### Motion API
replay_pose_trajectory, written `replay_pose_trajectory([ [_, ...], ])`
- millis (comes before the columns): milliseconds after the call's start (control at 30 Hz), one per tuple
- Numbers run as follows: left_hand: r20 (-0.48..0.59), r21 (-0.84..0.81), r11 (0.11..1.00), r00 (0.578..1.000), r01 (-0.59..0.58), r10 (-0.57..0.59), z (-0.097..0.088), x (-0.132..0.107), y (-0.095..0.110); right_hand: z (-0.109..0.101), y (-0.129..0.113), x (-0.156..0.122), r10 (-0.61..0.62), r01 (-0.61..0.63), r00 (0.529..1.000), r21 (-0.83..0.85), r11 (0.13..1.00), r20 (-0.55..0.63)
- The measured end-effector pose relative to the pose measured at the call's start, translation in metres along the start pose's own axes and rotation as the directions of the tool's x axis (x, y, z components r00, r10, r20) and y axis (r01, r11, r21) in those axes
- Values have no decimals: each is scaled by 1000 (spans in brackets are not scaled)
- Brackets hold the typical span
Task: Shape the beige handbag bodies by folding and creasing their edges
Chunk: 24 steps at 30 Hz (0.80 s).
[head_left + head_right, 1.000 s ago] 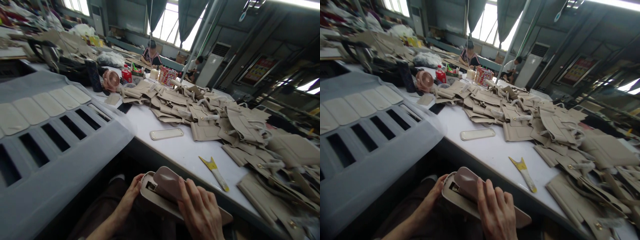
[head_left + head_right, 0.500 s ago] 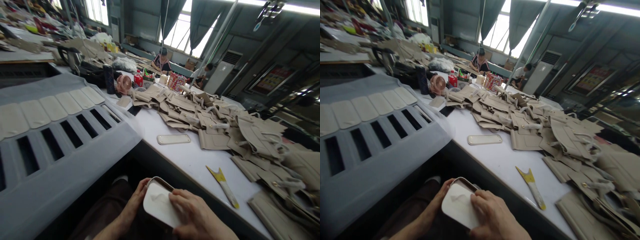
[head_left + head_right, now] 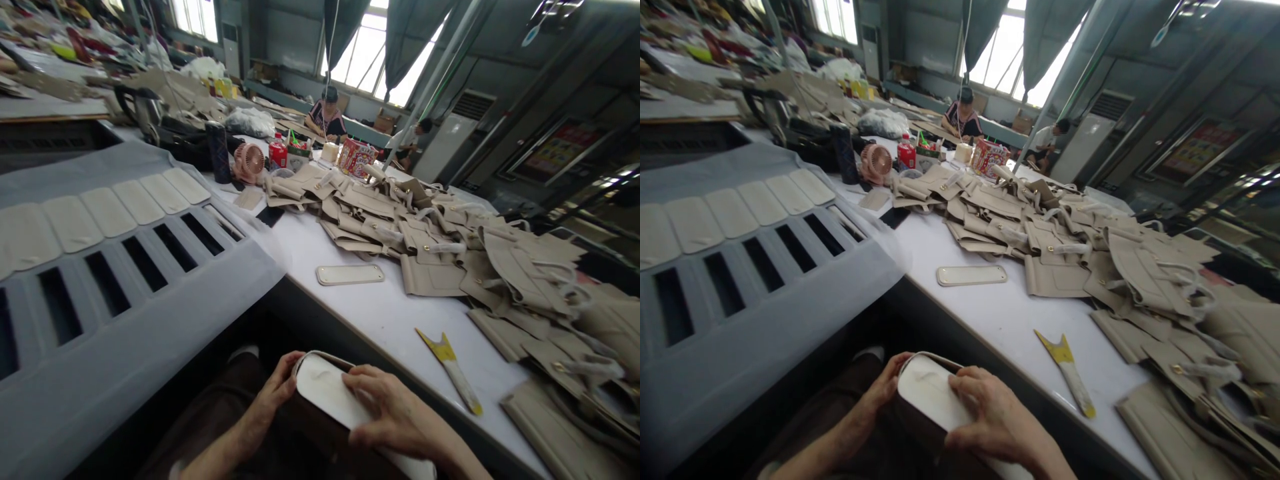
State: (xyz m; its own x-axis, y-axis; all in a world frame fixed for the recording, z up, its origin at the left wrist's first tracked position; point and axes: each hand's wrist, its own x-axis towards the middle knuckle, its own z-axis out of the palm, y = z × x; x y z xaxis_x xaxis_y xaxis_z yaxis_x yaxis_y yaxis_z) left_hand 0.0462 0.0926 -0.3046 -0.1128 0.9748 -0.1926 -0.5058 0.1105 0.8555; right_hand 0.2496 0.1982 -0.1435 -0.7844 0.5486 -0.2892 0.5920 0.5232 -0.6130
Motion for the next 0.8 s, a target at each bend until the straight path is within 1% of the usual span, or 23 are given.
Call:
replay_pose_trajectory([
  [67, 12, 26, 999, 1000, -27, 26, -5, 3, -3, -5, 2, 3, -18, 17, 999, 54, 998, 26],
  [167, 40, 56, 998, 999, -18, 16, -7, 4, -3, -9, 6, 8, -31, 28, 999, 75, 997, 38],
  [367, 111, 89, 996, 994, 7, -17, -12, 2, 5, -6, 16, 7, 15, -20, 998, 109, 994, 54],
  [433, 128, 89, 996, 991, 14, -26, -14, 3, 4, -1, 17, 3, 34, -37, 998, 73, 997, 49],
  [567, 161, 61, 998, 987, 19, -29, -16, 5, 1, 9, 11, -6, 68, -67, 998, -66, 996, 10],
  [667, 149, 33, 999, 989, 7, -12, -14, 5, 1, 11, 8, -8, 77, -75, 997, -125, 989, 12],
  [800, 139, -24, 1000, 990, 3, 0, -12, 4, 2, 10, 11, -5, 59, -55, 998, -172, 984, 21],
])
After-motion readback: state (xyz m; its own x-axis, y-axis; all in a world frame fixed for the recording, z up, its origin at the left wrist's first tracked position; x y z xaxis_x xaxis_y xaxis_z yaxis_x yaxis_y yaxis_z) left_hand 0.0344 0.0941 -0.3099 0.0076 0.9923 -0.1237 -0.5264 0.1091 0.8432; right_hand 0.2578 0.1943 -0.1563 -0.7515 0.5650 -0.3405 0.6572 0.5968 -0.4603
